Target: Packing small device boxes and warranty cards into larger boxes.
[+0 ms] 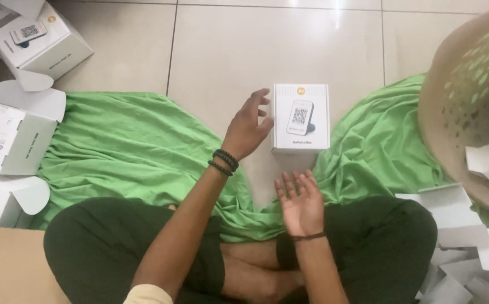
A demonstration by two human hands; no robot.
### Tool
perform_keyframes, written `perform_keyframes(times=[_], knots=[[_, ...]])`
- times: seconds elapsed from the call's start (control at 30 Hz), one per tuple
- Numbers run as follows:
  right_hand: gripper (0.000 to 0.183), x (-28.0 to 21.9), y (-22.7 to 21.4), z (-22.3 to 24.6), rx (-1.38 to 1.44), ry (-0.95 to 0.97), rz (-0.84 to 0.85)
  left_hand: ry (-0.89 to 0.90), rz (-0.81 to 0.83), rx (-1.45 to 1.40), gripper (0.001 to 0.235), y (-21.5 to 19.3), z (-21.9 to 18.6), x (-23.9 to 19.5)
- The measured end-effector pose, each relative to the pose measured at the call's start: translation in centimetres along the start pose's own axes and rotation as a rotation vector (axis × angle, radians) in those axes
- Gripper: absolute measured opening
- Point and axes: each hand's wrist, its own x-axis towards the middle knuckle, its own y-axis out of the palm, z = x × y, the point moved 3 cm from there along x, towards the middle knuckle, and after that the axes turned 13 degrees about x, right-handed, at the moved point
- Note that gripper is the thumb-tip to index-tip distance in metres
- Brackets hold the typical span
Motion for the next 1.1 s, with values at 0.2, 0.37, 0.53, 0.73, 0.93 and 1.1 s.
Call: perform_keyframes(times=[0.2, 0.37, 0.53, 0.73, 0.93, 1.1], knots=[[0.08, 17.7, 13.5, 2.1, 0.103, -0.051, 0.493, -0.076, -0.057, -0.225, 0.053, -1.1, -0.4, 1.1], [0.077, 28.1, 14.4, -0.1, -0.62, -0.134, 0.391, -0.075, -0.067, -0.217, 0.049, -1.6, 0.9, 1.5], [0.077, 28.4, 13.4, -0.5, -0.831, -0.324, 0.534, -0.124, -0.082, -0.271, 0.044, -1.8, 1.3, 1.8], [0.077, 24.8, 13.9, -0.5, -0.944, -0.301, 0.502, -0.079, -0.078, -0.238, 0.042, -1.0, 1.2, 1.5], [0.077, 20.0, 14.7, -1.9, -1.078, -0.33, 0.461, -0.116, -0.039, -0.119, 0.045, -1.3, 2.6, 1.5], [0.059, 17.2, 14.9, -6.4, -1.343, -0.543, 0.369, -0.123, -0.083, 0.331, 0.051, -2.9, 9.0, 2.7]])
